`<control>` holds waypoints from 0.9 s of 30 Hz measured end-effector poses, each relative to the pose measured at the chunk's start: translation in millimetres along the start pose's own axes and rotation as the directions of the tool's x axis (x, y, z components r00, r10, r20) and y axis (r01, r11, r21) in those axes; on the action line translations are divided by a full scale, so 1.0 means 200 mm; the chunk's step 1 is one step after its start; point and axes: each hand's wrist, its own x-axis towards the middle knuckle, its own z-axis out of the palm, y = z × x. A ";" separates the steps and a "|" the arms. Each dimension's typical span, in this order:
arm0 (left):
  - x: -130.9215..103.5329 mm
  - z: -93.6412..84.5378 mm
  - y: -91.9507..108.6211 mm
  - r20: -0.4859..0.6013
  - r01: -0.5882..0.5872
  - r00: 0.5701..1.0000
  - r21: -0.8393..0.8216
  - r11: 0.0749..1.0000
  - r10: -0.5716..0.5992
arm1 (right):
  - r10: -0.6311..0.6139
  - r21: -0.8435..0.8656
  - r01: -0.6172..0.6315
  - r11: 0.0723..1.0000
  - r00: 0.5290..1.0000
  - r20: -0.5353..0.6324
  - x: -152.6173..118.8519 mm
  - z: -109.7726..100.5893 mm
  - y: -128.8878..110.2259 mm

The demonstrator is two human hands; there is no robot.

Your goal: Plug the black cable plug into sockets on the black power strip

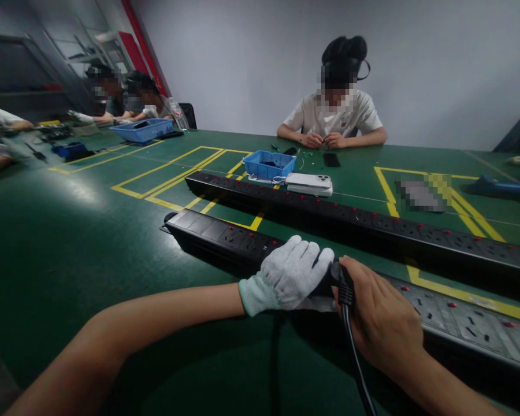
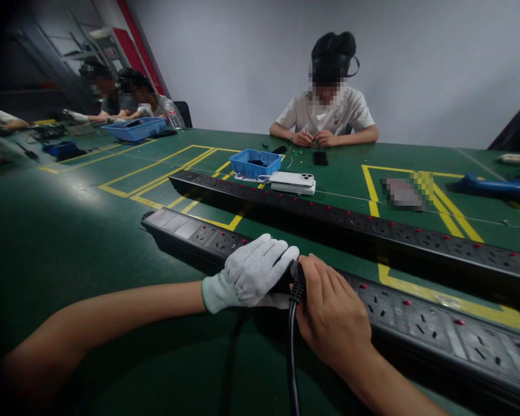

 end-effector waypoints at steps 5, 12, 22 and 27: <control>0.00 0.00 0.00 -0.013 -0.001 1.000 0.006 1.000 0.001 | -0.001 -0.001 0.001 1.000 1.000 -0.011 0.01 -0.01 0.00; 0.01 -0.01 0.00 -0.020 0.009 1.000 0.010 1.000 -0.008 | 0.018 -0.006 -0.018 1.000 1.000 0.003 0.01 0.00 0.00; 0.01 -0.01 0.00 -0.059 0.007 0.998 0.013 1.000 -0.007 | 0.017 -0.015 -0.017 1.000 1.000 0.011 0.01 -0.01 0.00; 0.01 -0.01 0.00 -0.056 0.009 0.998 0.012 1.000 -0.008 | 0.021 -0.004 -0.021 1.000 1.000 0.011 0.00 -0.01 0.00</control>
